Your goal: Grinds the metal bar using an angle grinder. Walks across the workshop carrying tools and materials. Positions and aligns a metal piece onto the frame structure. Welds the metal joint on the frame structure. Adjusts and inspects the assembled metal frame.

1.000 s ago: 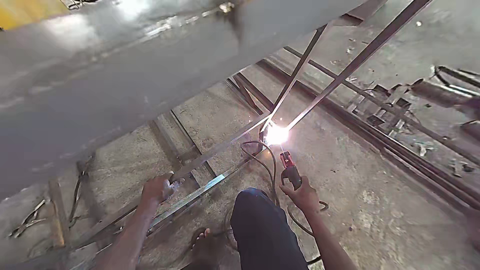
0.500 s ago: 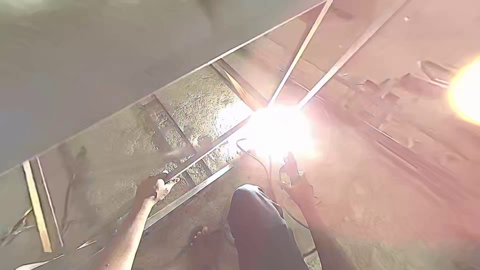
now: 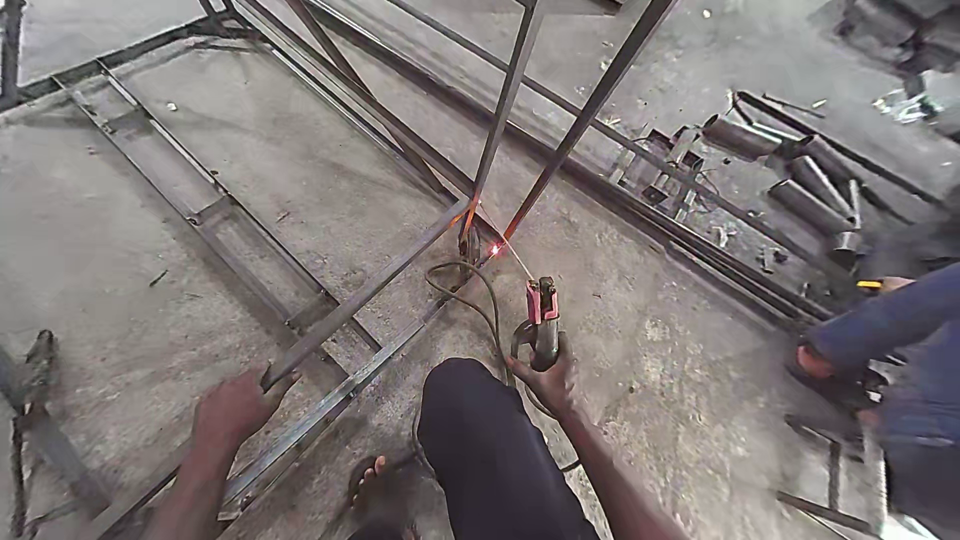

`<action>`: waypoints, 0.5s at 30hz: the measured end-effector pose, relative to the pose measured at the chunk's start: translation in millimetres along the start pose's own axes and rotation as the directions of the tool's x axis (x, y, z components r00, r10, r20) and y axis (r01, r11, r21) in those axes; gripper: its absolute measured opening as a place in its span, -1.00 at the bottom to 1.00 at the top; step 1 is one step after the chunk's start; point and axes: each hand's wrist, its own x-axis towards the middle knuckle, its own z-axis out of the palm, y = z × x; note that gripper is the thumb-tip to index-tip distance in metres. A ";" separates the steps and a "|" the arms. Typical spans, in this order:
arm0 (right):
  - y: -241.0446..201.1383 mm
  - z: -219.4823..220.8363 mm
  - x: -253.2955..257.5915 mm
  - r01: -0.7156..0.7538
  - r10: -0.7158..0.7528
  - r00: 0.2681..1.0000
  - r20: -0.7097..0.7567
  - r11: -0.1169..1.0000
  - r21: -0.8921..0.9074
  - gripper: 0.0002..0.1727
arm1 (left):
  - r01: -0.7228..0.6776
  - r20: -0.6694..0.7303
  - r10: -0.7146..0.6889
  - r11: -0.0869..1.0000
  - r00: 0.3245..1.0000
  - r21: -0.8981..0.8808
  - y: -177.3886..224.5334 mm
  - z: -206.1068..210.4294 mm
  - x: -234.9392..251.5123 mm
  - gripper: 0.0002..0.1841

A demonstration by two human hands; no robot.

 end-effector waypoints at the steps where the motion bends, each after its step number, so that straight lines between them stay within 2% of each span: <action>1: -0.5 0.0 -1.7 0.009 -0.009 1.000 -0.006 1.000 -0.004 0.17 | 0.000 -0.004 0.000 1.000 1.000 -0.003 0.3 0.2 -0.1 -0.25; 9: -3.6 -4.6 -8.2 0.152 -0.153 0.988 -0.021 0.988 -0.040 0.08 | 0.012 0.009 -0.012 1.000 1.000 -0.013 -0.1 0.2 0.9 -0.25; 15: -15.5 1.0 6.0 0.128 -0.126 0.992 0.028 0.983 -0.129 0.12 | 0.005 0.002 -0.005 0.999 1.000 -0.037 3.2 -3.3 -1.9 -0.26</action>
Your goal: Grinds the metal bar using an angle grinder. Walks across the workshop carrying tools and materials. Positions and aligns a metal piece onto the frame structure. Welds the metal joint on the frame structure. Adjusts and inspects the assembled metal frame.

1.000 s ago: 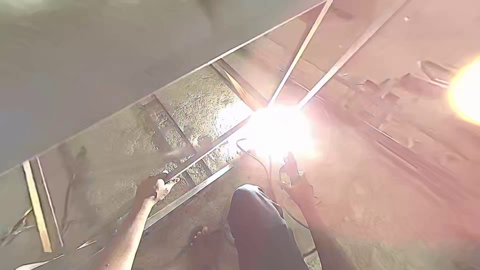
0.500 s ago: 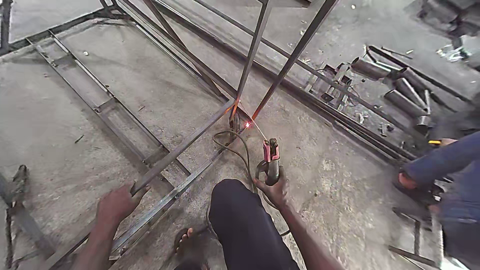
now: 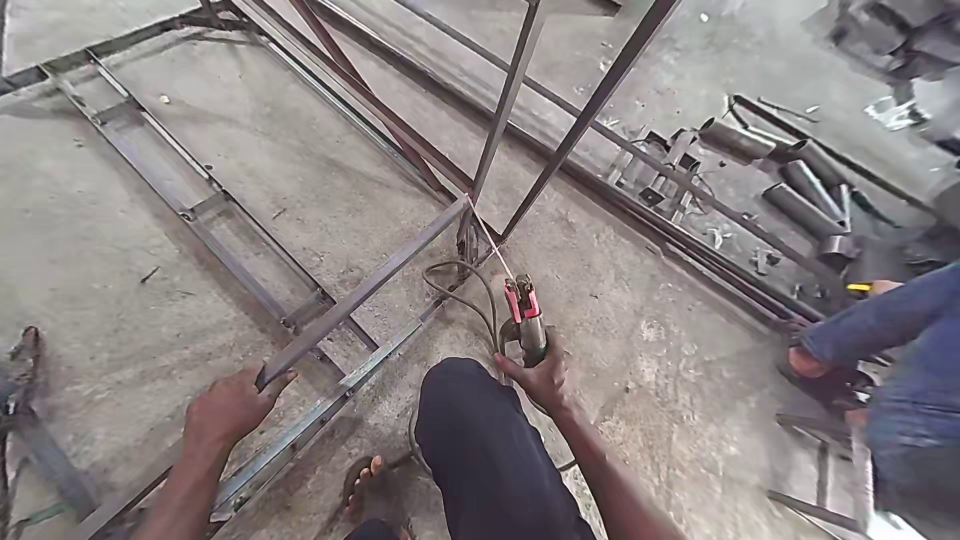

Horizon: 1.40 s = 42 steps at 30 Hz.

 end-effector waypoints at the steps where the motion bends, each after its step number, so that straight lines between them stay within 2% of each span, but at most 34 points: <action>1: -1.2 0.7 1.4 -0.009 0.009 1.000 0.005 1.000 -0.001 0.13 | 0.002 0.002 -0.002 1.000 1.000 0.004 0.2 -0.3 0.1 -0.26; 10: -4.9 2.4 9.3 -0.038 0.038 0.999 0.016 0.999 0.005 0.10 | 0.006 0.015 -0.006 1.000 1.000 0.019 0.9 -1.6 0.5 -0.28; 19: -6.0 3.3 10.8 -0.009 0.008 1.000 0.009 0.998 0.066 0.05 | -0.012 -0.003 0.012 1.000 1.000 0.012 -4.5 3.0 4.1 -0.26; 23: -0.7 7.4 11.9 0.022 -0.022 1.000 0.003 0.998 0.056 0.05 | 0.001 0.001 -0.001 1.000 1.000 -0.025 3.1 -4.2 -3.9 -0.40; 25: -0.2 8.4 11.5 0.034 -0.033 0.999 -0.018 0.999 0.022 0.11 | 0.006 0.006 -0.006 0.999 1.000 -0.034 7.4 -9.1 -8.0 -0.32; 28: -4.7 8.0 11.3 0.042 -0.039 0.999 -0.035 0.996 0.082 0.07 | -0.017 -0.009 0.016 0.998 1.000 -0.061 11.0 -13.0 -12.7 -0.22; 30: -0.9 10.8 11.2 0.045 -0.040 0.998 -0.041 0.991 0.129 0.07 | -0.006 0.030 0.009 0.995 1.000 -0.095 17.6 -21.7 -18.7 -0.37; 31: 1.0 12.1 11.4 0.056 -0.049 0.998 -0.045 0.984 0.167 0.05 | -0.001 0.018 0.002 0.997 1.000 -0.074 15.5 -18.3 -15.8 -0.49; 32: -0.4 11.2 11.4 0.061 -0.054 0.998 -0.043 0.981 0.186 0.03 | -0.009 -0.005 0.009 0.999 1.000 -0.052 10.3 -11.5 -10.6 -0.52; 37: -6.3 6.0 10.7 0.031 -0.028 0.999 -0.022 0.989 0.148 0.02 | -0.002 0.002 0.002 1.000 1.000 -0.027 8.6 -9.0 -7.2 -0.40; 42: -3.2 7.7 10.3 0.043 -0.040 0.999 -0.029 0.991 0.129 0.01 | 0.014 0.023 -0.014 1.000 1.000 -0.003 4.7 -5.9 -3.6 -0.49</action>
